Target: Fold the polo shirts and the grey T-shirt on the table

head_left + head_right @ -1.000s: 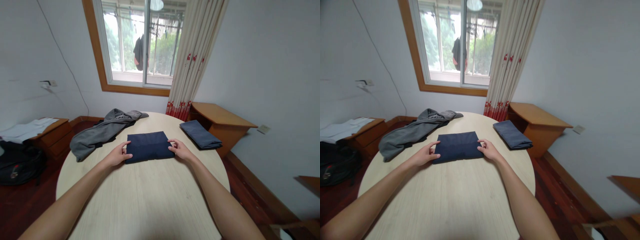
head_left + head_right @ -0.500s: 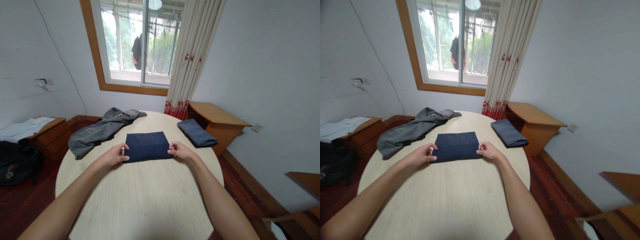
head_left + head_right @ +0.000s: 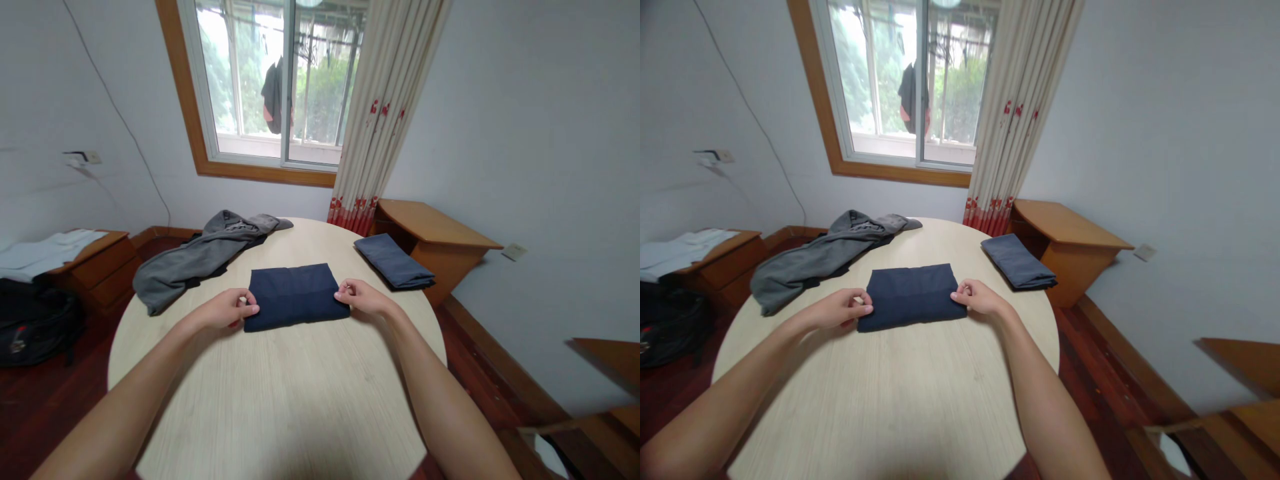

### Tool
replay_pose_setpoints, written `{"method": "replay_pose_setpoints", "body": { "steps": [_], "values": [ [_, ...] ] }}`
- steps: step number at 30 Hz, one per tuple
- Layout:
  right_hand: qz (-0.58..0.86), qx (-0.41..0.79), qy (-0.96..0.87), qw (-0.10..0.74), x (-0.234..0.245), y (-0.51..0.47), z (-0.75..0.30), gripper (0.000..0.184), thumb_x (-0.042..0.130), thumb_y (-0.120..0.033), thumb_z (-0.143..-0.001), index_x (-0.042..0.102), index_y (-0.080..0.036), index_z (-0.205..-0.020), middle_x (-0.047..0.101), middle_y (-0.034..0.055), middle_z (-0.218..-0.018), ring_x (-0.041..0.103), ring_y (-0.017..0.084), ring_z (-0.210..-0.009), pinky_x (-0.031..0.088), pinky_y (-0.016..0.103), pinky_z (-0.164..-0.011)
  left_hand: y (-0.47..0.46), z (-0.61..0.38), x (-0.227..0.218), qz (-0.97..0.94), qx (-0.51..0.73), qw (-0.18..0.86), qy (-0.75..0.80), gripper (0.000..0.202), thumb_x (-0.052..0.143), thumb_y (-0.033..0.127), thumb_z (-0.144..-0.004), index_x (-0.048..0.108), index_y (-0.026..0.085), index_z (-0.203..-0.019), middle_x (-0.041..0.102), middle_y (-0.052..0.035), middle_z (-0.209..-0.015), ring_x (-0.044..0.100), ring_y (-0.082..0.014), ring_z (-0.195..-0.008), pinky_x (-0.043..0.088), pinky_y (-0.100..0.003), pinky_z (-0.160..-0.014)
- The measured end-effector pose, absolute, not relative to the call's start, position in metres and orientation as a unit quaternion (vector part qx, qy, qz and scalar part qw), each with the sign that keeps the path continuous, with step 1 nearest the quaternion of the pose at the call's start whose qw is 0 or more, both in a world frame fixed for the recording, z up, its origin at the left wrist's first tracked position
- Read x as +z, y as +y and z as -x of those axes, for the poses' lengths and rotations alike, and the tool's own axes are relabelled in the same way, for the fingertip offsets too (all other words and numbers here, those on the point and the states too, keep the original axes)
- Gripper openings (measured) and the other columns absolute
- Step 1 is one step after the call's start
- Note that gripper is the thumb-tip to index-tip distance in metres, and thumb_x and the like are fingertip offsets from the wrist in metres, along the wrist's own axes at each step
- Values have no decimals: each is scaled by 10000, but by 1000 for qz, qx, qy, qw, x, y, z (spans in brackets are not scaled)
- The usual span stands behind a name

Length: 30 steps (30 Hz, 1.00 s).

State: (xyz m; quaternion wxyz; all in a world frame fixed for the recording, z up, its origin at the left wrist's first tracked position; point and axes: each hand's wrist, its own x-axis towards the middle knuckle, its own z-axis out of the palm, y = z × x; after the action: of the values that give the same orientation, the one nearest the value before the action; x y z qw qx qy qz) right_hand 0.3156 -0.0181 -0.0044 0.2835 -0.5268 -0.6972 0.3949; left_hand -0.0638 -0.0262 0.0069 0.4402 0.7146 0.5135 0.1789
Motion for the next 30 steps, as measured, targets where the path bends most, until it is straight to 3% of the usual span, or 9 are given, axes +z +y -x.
{"method": "replay_pose_setpoints", "body": {
  "steps": [6,10,12,14,18,20,23,27,30],
  "values": [
    [569,399,-669,264,-15,-12,-310,445,831,-488,-608,489,-205,-634,476,-52,-530,418,100,-506,281,233,-481,-21,61,-4,-690,189,460,527,508,811,565,-545,519,211,-761,500,72,-464,415,-111,-381,282,-232,-432],
    [549,486,-662,160,-7,-22,-315,484,884,-443,-541,464,-214,-612,469,-65,-465,441,100,-445,292,224,-451,-26,70,4,-692,90,515,499,516,873,532,-480,535,200,-684,541,42,-461,443,-120,-400,295,-233,-430],
    [516,545,-656,80,0,-28,-319,508,904,-470,-513,485,-211,-640,533,-45,-482,515,127,-458,341,229,-456,-29,77,10,-680,24,565,466,538,892,550,-475,547,193,-682,617,1,-516,495,-130,-432,329,-233,-449],
    [497,561,-660,58,4,-30,-321,522,893,-533,-536,511,-204,-669,583,-19,-514,556,141,-483,375,236,-468,-28,81,13,-662,10,589,463,566,873,615,-504,543,190,-681,687,-47,-609,553,-145,-477,352,-233,-466],
    [531,482,-659,229,-2,-20,-316,547,806,-673,-628,551,-193,-693,560,-12,-543,511,123,-497,373,245,-480,-12,77,3,-637,208,484,563,590,718,754,-633,525,197,-615,618,-31,-541,487,-130,-435,302,-242,-441],
    [546,443,-639,312,-11,-11,-310,574,785,-714,-620,575,-186,-705,566,-3,-585,500,122,-517,368,250,-489,-2,72,-6,-644,282,393,593,570,675,733,-688,557,188,-573,570,-24,-495,468,-134,-438,306,-253,-460],
    [550,427,-615,370,-25,-1,-302,607,725,-770,-626,569,-186,-678,534,-9,-576,461,117,-508,340,254,-487,8,68,-17,-664,315,315,600,535,663,671,-721,595,177,-526,590,-49,-505,508,-159,-495,333,-267,-514],
    [563,407,-591,411,-37,6,-296,594,671,-781,-664,536,-203,-639,497,-17,-545,428,121,-504,303,252,-475,12,67,-22,-648,332,316,608,537,657,656,-730,583,179,-493,566,-47,-475,486,-157,-477,308,-274,-506],
    [570,393,-568,444,-39,10,-291,554,685,-739,-673,571,-197,-670,533,-4,-585,450,129,-528,324,254,-482,11,68,-22,-620,335,376,602,526,687,651,-712,558,180,-514,491,-11,-435,407,-121,-421,256,-262,-462]
  ]
}}
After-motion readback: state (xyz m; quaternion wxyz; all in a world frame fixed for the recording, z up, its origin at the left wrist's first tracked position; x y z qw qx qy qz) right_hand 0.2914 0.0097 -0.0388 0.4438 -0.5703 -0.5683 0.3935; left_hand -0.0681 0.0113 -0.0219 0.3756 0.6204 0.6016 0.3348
